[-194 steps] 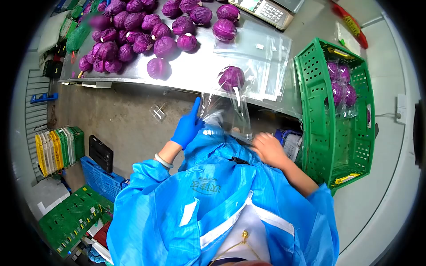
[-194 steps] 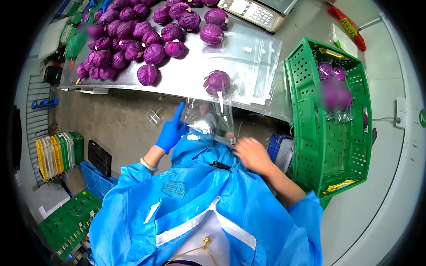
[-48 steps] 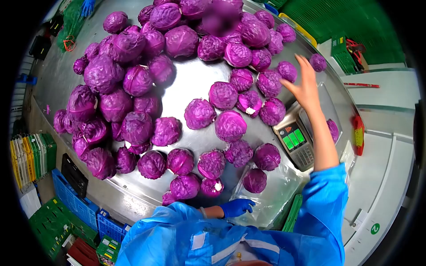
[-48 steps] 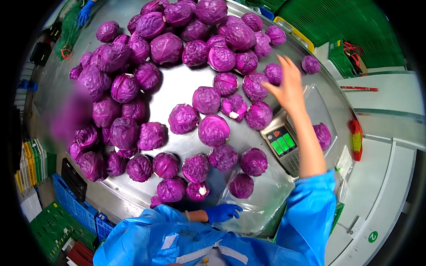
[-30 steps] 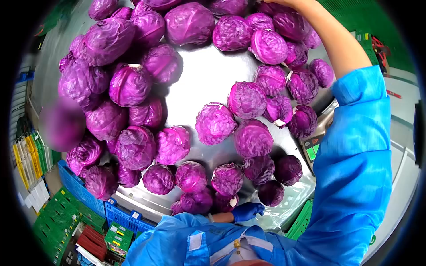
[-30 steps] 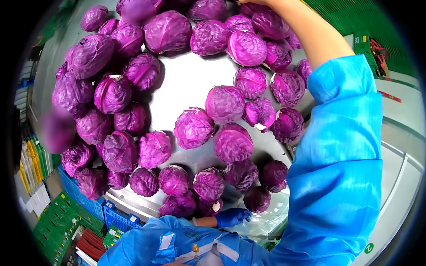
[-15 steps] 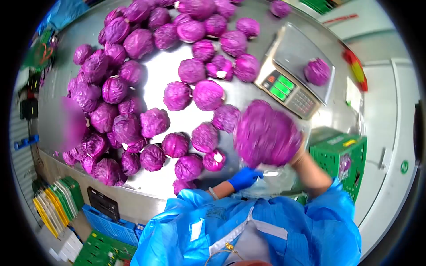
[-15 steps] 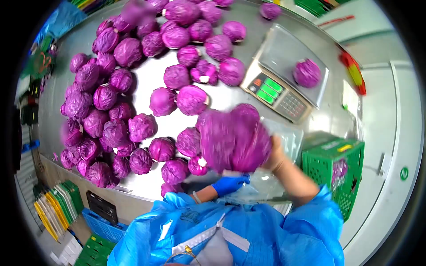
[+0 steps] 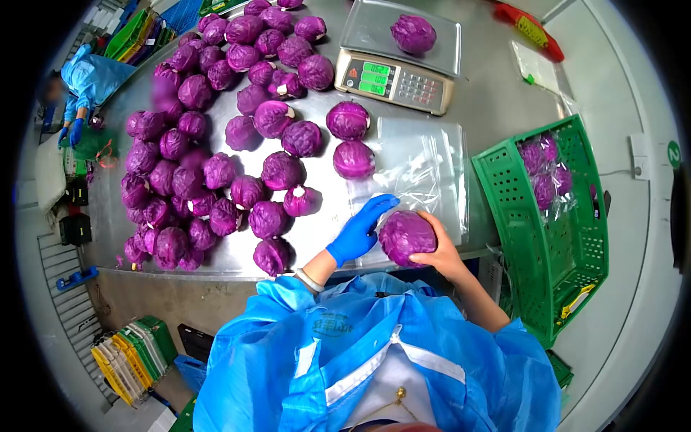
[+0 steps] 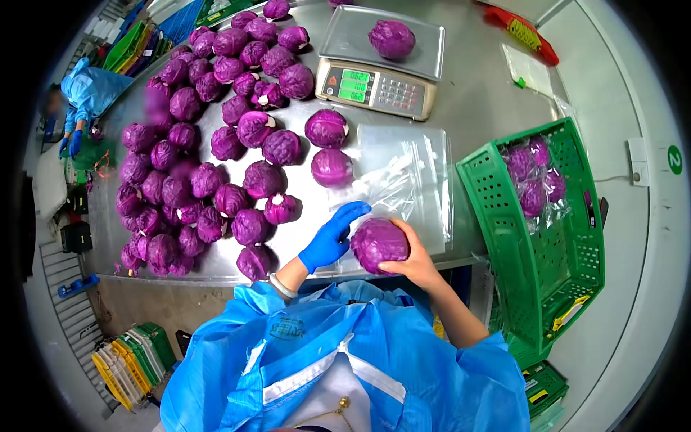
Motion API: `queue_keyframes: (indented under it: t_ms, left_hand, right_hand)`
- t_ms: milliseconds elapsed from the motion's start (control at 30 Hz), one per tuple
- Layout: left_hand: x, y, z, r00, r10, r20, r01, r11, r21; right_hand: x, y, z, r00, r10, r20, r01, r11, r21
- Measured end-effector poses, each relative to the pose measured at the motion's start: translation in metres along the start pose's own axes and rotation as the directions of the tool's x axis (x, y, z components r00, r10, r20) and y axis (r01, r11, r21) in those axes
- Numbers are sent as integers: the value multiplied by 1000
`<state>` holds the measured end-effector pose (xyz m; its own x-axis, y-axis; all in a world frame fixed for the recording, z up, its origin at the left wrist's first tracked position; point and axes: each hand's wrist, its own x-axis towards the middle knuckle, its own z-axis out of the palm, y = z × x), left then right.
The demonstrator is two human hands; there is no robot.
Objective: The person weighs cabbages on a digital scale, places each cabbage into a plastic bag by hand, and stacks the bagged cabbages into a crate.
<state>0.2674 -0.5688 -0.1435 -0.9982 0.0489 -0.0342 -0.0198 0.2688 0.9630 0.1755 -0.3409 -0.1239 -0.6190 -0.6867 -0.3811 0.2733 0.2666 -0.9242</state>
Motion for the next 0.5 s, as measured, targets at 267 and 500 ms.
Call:
queue_keyframes:
  t_ms: [267,500]
  left_hand:
    - [-28,25,98,997,-14,80,-25,886,462]
    - [-35,49,90,992,-48,-115,75,968,241]
  right_hand:
    - [-54,46,2,918,396,10,-292,658,694]
    - [-43,18,-9,792,-569,-220,164,546,-822]
